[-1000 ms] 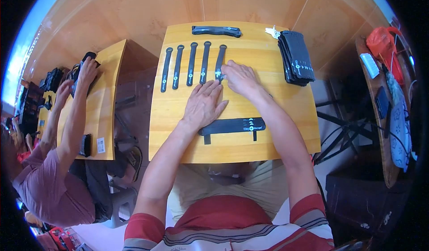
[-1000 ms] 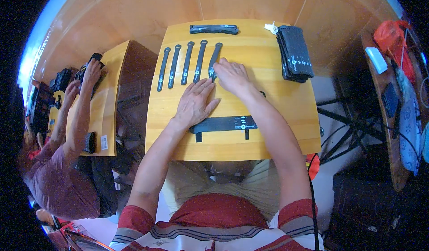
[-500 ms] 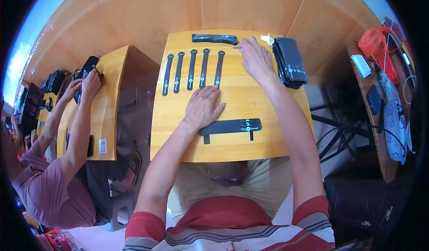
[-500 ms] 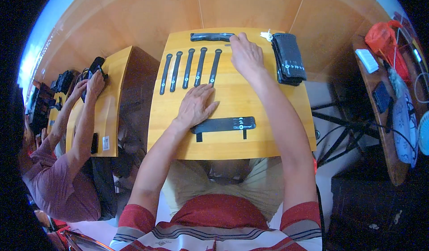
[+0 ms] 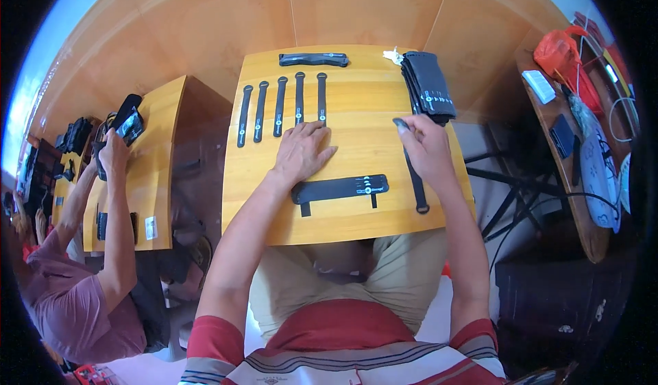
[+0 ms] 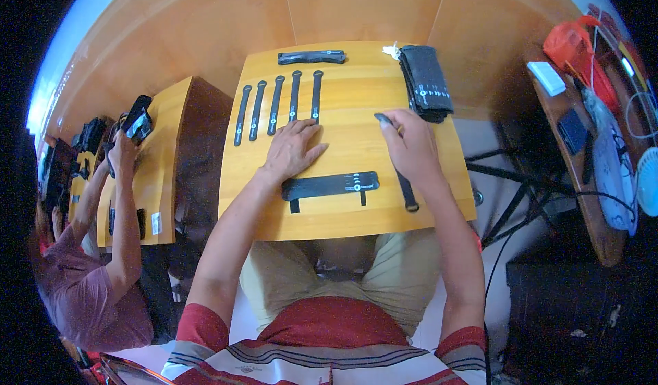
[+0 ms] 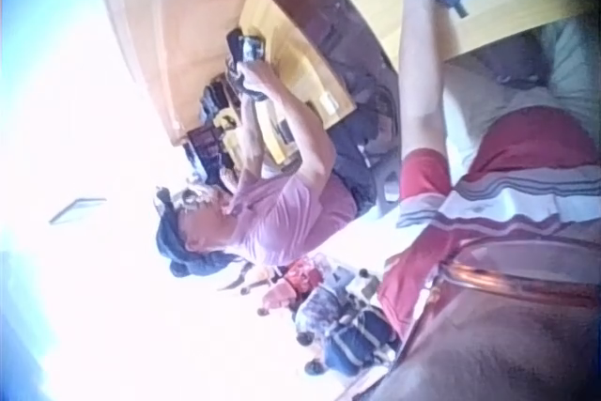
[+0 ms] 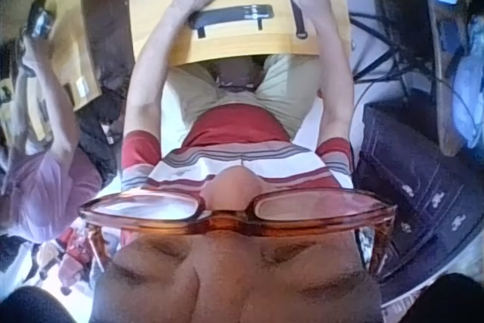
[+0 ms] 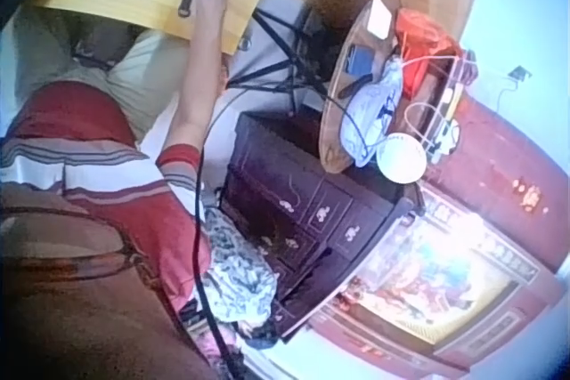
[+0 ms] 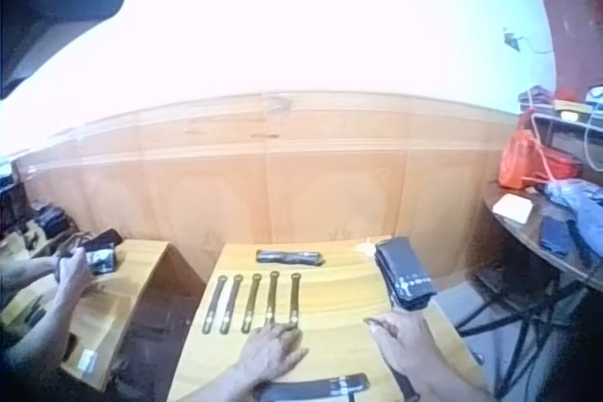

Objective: Assembling and organizing black straps with circular labels on a wooden table.

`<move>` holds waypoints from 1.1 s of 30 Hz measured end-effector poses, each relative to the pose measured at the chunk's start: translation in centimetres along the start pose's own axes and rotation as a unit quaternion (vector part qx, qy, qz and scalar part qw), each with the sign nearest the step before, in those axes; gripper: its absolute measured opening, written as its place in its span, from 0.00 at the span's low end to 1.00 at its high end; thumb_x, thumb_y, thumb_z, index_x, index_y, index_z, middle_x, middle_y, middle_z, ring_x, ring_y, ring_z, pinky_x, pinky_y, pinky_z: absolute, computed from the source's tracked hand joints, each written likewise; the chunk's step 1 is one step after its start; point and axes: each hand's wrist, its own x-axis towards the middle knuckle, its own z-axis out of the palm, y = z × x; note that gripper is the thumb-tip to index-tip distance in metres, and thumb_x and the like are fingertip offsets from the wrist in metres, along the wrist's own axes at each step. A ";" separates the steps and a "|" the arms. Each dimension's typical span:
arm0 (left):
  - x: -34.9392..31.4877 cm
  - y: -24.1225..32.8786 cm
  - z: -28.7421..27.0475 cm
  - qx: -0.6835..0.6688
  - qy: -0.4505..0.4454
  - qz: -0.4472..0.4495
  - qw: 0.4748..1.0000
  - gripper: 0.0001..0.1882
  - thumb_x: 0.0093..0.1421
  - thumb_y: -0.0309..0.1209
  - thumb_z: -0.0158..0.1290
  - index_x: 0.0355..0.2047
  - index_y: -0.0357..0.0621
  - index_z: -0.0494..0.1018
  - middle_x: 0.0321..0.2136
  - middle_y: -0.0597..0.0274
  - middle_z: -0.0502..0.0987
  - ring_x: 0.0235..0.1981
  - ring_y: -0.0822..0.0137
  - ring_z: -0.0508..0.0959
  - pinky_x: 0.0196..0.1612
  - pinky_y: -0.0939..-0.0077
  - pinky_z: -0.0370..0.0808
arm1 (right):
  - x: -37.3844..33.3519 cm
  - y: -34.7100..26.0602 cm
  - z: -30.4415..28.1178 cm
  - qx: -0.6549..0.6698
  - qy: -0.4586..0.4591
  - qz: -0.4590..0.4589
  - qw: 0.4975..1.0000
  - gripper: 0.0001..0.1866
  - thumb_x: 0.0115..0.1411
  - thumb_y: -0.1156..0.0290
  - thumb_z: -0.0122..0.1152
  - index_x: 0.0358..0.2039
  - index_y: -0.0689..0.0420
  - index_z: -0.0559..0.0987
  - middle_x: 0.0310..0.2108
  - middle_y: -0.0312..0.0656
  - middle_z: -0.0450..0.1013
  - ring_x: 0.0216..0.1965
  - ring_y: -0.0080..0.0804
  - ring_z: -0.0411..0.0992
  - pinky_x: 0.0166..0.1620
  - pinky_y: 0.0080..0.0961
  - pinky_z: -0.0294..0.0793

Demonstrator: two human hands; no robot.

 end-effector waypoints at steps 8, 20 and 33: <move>0.5 1.0 -0.4 0.033 0.011 0.011 0.999 0.26 0.63 0.43 0.57 0.56 0.38 0.71 0.60 0.49 0.70 0.57 0.51 0.74 0.59 0.58 0.71 | -5.8 1.6 -0.8 0.097 0.013 0.039 0.994 0.07 0.64 0.75 0.61 0.40 0.64 0.81 0.25 0.28 0.69 0.24 0.12 0.60 0.27 0.15 0.58; -9.7 14.3 -5.1 -0.532 -0.123 -0.078 0.834 0.23 0.64 0.37 0.61 0.54 0.34 0.73 0.49 0.51 0.79 0.50 0.65 0.78 0.54 0.68 0.75 | -8.6 -4.3 -1.4 0.363 0.000 0.103 0.926 0.06 0.65 0.74 0.63 0.39 0.64 0.79 0.29 0.30 0.75 0.30 0.15 0.70 0.34 0.15 0.69; -15.4 16.5 -5.6 -0.653 -0.129 -0.239 0.707 0.12 0.70 0.31 0.53 0.46 0.33 0.79 0.29 0.63 0.82 0.26 0.76 0.80 0.32 0.83 0.77 | -11.7 -4.8 1.5 0.440 0.081 0.117 0.887 0.05 0.66 0.76 0.62 0.39 0.65 0.78 0.33 0.36 0.77 0.32 0.18 0.74 0.37 0.18 0.77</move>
